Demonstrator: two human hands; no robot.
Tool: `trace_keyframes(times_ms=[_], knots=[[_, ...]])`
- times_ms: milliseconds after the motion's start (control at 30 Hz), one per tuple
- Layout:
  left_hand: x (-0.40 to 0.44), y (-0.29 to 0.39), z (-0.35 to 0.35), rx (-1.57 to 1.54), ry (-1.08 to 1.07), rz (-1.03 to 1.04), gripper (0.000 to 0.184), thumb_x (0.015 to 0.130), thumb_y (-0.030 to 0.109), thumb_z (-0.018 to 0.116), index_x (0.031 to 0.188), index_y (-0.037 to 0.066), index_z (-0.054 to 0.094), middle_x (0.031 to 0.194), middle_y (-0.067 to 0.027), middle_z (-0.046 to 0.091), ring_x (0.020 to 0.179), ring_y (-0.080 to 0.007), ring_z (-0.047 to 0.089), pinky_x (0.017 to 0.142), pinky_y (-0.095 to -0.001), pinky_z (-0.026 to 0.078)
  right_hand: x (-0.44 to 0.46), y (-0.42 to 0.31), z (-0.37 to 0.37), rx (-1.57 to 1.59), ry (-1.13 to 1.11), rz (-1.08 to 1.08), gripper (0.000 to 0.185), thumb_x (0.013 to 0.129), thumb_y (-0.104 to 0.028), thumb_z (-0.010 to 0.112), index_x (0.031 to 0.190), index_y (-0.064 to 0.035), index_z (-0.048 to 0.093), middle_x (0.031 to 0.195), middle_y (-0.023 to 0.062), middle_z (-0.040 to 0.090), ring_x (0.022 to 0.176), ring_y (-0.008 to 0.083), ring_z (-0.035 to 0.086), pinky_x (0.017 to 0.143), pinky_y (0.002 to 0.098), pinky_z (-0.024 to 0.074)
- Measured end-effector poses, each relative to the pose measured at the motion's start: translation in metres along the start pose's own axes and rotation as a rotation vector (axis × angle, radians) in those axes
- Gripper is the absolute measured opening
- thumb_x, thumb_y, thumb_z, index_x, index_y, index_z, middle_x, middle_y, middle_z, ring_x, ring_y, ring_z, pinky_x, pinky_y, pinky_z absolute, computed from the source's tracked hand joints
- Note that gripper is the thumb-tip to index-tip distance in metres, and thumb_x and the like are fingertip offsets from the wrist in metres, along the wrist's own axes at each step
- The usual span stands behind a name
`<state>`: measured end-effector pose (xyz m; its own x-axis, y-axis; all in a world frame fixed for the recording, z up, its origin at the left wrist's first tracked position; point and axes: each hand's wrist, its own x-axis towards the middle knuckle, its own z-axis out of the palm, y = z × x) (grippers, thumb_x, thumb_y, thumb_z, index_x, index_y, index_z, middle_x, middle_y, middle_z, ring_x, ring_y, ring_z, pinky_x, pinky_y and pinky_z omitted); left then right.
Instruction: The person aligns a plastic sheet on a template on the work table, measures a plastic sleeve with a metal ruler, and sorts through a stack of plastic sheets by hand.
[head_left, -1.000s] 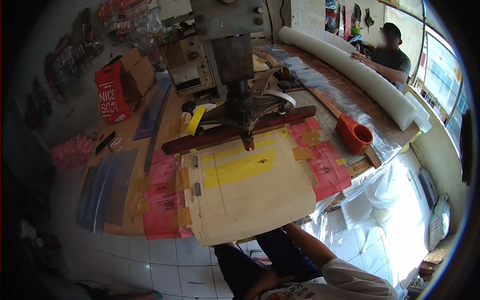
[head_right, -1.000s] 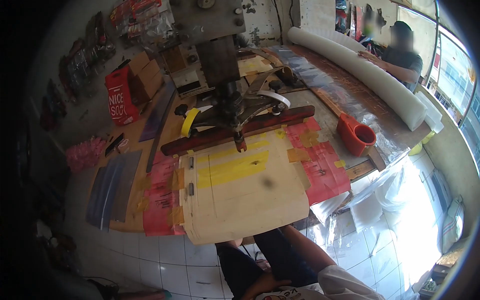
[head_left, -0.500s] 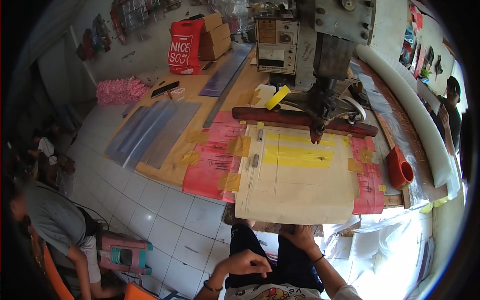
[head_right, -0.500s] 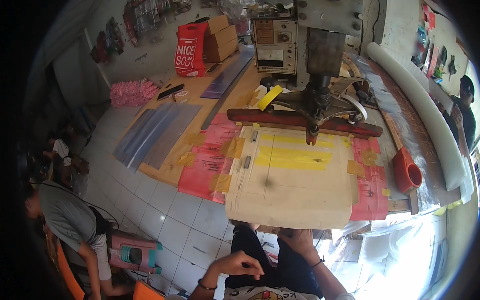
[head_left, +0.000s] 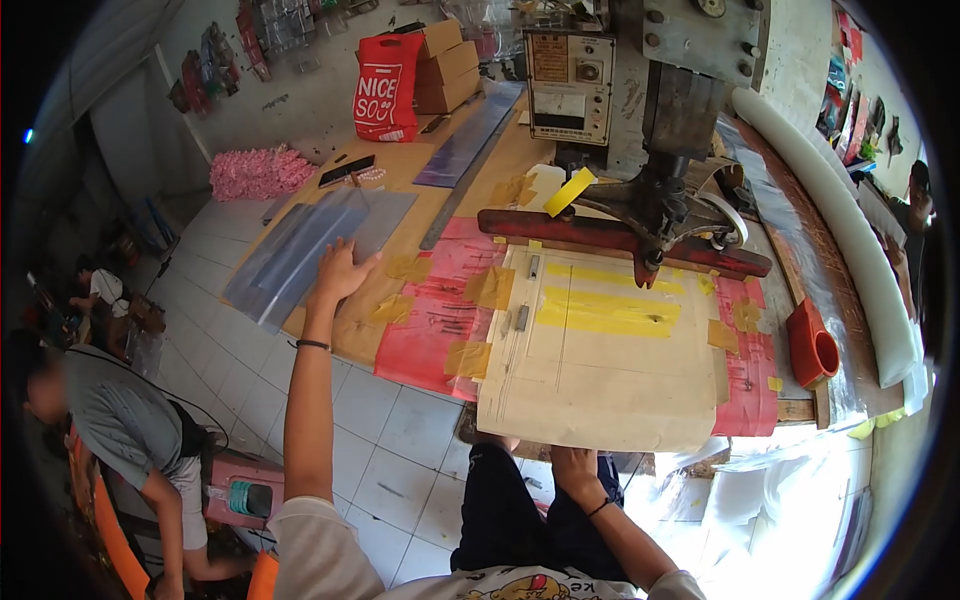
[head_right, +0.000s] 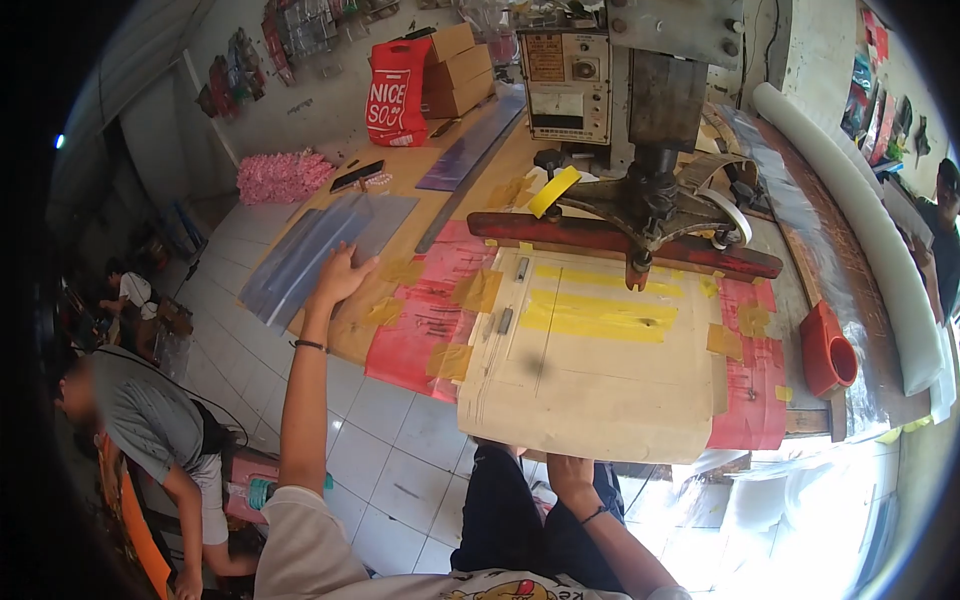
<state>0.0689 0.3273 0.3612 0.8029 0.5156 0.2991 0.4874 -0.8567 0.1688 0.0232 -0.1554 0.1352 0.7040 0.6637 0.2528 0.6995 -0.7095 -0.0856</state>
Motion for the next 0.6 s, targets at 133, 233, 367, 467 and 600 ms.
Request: trace_keyframes(times_ms=[133,233,367,467,600], knots=[[0.033,0.008,-0.015,-0.060,-0.236,0.002,0.071,0.086,0.055,0.060,0.119,-0.008,0.060,0.131,-0.0309,0.053,0.123,-0.0420,0.051,0.105,-0.0427,0.039,0.005,-0.004,0.021,0.047,-0.101,0.012,0.036,0.084,-0.014,0.055,0.117,-0.0010,0.063,0.121,0.0207,0.060,0.118,0.0381,0.053,0.103,0.0502,0.0384],[0.040,0.018,-0.030,-0.039,-0.289,-0.031,0.063,0.087,0.051,0.060,0.110,-0.008,0.065,0.121,-0.0294,0.060,0.117,-0.0409,0.056,0.103,-0.0421,0.042,0.014,-0.006,0.017,0.196,-0.070,0.080,0.033,0.084,-0.012,0.055,0.114,-0.0011,0.063,0.116,0.0221,0.062,0.112,0.0398,0.056,0.100,0.0493,0.0415],[0.057,-0.003,-0.027,-0.080,-0.343,0.002,0.066,0.084,0.052,0.064,0.111,-0.008,0.066,0.122,-0.0276,0.061,0.118,-0.0379,0.056,0.103,-0.0395,0.043,0.006,-0.003,0.039,0.164,0.140,0.013,0.032,0.081,-0.010,0.057,0.111,-0.0013,0.065,0.108,0.0226,0.064,0.102,0.0410,0.060,0.093,0.0502,0.0466],[0.053,0.003,-0.032,-0.112,-0.398,-0.079,0.088,0.080,0.067,0.059,0.124,-0.009,0.056,0.134,-0.0320,0.049,0.132,-0.0393,0.042,0.109,-0.0415,0.036,0.008,-0.005,0.039,0.172,0.198,0.000,0.031,0.079,-0.008,0.059,0.108,-0.0014,0.066,0.105,0.0219,0.066,0.098,0.0412,0.062,0.089,0.0506,0.0486],[0.019,0.047,-0.022,0.063,-0.416,-0.143,0.120,0.074,0.084,0.047,0.145,-0.010,0.026,0.152,-0.0358,0.016,0.146,-0.0436,0.007,0.117,-0.0531,0.012,0.014,-0.006,0.028,0.235,0.194,-0.017,0.030,0.078,-0.007,0.058,0.106,-0.0013,0.067,0.103,0.0213,0.067,0.097,0.0412,0.062,0.088,0.0504,0.0493]])
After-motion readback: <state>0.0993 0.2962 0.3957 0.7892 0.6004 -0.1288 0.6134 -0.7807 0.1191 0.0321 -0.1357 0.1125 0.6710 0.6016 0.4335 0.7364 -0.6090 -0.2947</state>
